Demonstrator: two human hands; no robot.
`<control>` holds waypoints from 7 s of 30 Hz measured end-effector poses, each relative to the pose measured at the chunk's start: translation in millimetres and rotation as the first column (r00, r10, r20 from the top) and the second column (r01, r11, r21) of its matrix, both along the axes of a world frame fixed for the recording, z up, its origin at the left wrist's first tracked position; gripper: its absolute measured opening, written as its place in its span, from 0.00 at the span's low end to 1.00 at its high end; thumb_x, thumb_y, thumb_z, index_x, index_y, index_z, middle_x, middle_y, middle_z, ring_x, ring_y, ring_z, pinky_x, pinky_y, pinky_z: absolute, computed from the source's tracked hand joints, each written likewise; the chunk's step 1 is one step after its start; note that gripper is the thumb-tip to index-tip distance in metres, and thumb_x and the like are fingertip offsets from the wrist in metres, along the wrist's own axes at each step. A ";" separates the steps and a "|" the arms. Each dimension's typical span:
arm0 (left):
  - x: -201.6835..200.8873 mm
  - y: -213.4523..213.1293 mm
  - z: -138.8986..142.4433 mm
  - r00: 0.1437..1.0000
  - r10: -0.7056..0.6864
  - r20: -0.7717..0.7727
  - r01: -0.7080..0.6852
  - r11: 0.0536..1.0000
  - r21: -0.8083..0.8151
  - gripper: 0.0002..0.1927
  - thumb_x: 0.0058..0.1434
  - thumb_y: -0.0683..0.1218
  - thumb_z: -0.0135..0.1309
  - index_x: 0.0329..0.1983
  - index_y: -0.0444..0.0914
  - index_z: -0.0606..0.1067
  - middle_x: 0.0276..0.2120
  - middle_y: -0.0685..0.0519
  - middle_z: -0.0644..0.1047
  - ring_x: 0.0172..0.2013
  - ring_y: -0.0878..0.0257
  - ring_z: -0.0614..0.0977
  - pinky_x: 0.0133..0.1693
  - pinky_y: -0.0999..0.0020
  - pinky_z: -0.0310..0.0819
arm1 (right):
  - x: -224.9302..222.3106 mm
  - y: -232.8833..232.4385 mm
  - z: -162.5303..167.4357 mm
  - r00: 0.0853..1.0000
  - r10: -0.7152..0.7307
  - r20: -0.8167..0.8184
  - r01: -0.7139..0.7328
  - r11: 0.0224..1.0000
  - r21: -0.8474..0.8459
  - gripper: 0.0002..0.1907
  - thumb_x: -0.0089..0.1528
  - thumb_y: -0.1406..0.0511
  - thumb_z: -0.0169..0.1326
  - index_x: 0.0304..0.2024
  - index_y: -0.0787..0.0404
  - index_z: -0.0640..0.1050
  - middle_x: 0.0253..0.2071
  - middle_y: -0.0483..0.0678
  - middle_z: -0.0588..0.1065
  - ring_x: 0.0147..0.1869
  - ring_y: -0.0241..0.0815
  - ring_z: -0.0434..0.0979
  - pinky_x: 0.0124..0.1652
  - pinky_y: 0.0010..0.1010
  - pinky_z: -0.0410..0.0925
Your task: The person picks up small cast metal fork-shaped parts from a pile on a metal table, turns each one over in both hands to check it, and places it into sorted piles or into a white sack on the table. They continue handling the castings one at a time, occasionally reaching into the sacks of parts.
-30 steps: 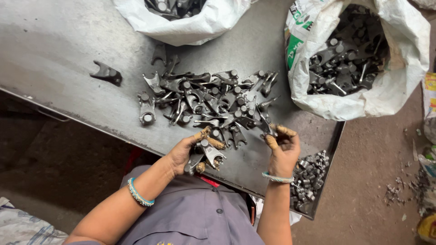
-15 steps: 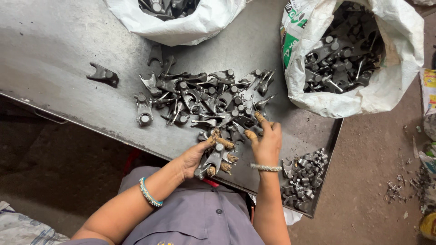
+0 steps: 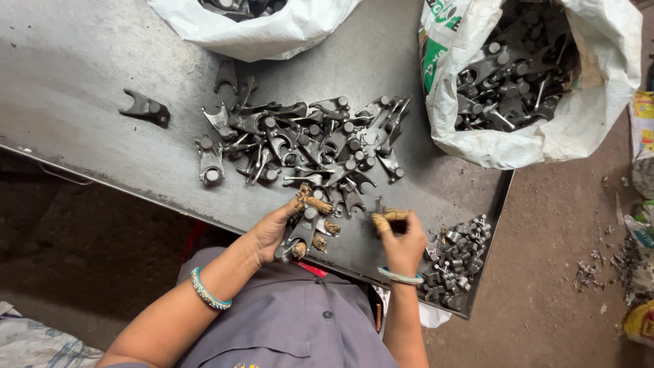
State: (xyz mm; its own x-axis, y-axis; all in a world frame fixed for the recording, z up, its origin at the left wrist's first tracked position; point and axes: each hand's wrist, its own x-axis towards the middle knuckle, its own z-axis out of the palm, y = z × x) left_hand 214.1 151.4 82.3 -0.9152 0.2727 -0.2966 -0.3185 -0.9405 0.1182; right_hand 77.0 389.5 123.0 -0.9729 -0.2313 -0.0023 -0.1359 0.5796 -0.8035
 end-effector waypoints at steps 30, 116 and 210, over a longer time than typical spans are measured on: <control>14.7 -25.1 -12.2 0.990 0.126 0.059 -0.121 0.990 -0.078 0.28 0.64 0.61 0.58 0.58 0.37 0.75 0.47 0.44 0.82 0.42 0.56 0.87 0.28 0.64 0.84 | 34.6 -34.0 42.2 0.931 0.295 -0.215 -0.183 0.886 0.426 0.30 0.43 0.69 0.70 0.48 0.63 0.75 0.45 0.54 0.77 0.49 0.58 0.71 0.49 0.46 0.66; -15.3 -23.4 60.4 0.969 0.180 -0.171 -0.181 0.038 -0.983 0.16 0.50 0.47 0.71 0.37 0.36 0.80 0.29 0.49 0.82 0.27 0.58 0.83 0.30 0.62 0.77 | -49.7 -98.9 37.8 0.890 0.310 -0.335 -0.135 0.880 0.455 0.22 0.52 0.56 0.71 0.42 0.60 0.81 0.38 0.57 0.74 0.46 0.60 0.71 0.46 0.47 0.66; -40.2 -8.9 39.3 0.988 0.151 0.019 -0.143 0.964 -0.222 0.21 0.64 0.51 0.56 0.58 0.38 0.75 0.51 0.50 0.81 0.48 0.53 0.84 0.42 0.48 0.85 | -53.8 25.5 -1.5 0.705 0.460 0.540 0.319 0.474 -0.820 0.27 0.62 0.69 0.61 0.64 0.65 0.72 0.48 0.49 0.79 0.49 0.41 0.81 0.46 0.40 0.75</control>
